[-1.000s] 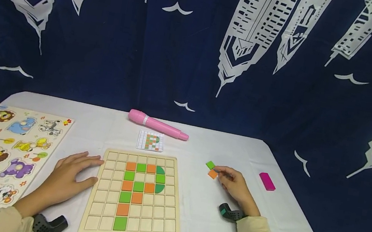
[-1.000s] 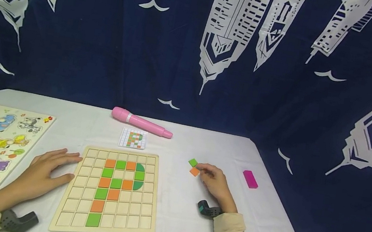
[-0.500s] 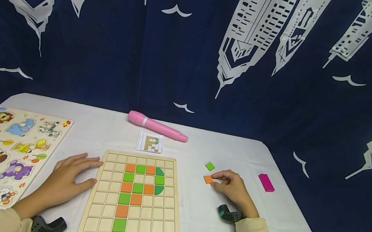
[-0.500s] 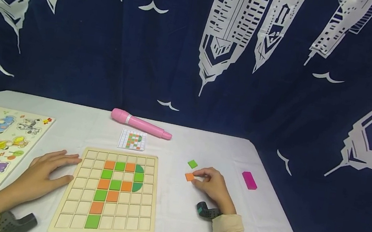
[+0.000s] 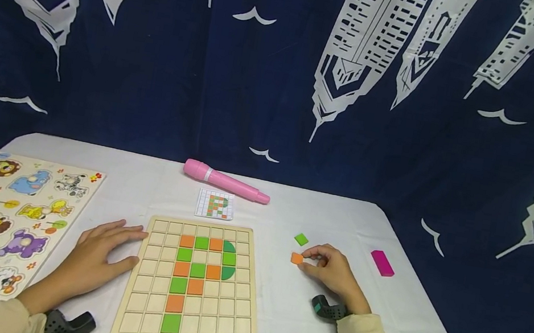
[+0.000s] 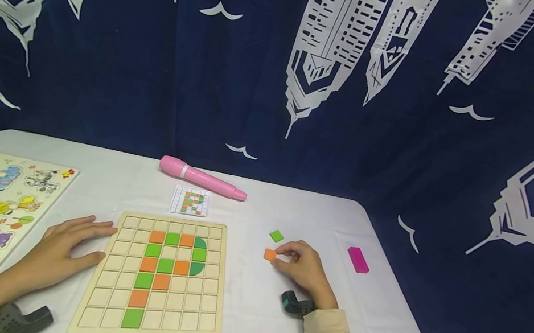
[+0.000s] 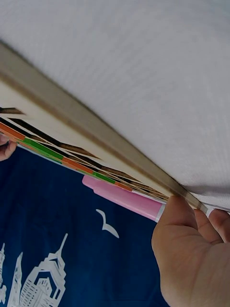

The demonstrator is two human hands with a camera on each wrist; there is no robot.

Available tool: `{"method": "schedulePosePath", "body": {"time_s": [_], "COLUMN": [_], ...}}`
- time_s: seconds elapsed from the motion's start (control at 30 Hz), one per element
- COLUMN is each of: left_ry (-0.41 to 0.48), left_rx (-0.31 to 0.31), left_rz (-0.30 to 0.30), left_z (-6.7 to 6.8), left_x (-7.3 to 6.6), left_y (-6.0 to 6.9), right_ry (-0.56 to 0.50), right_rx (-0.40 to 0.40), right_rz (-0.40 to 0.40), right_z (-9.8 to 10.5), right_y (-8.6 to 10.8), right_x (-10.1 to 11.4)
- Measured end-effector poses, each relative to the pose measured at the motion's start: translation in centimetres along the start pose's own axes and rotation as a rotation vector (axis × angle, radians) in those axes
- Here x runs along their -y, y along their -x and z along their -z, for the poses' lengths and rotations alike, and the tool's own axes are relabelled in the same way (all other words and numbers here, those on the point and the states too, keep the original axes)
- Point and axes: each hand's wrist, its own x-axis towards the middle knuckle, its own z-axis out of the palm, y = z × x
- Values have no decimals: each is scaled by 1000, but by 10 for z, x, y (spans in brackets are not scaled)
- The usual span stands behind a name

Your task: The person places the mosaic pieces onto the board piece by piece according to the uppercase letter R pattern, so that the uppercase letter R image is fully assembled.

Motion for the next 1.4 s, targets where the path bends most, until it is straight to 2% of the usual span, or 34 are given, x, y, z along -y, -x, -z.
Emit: {"method": "schedulePosePath", "body": {"time_s": [0.37,0.73,0.9,1.13,1.4], "left_ry": [1,5,-1,-8,-6], "left_rx": [3,5,1,-6,1], "left_rz": [7,11,6,2,8], "left_z": [0,1,1,1,1], "left_x": [1,-1,-1,-2,-2], "left_y": [1,0,-1,-1,0], "right_ry": [-73,-169,-165,-200,-176], "right_rx": [160,293,365,504,585], "right_rz": [164,311,338,325,380], "right_z": [-10,-27,-34,-44,-57], "right_y": [7,25,30,37,48], "right_x": [11,36,49,65,85]}}
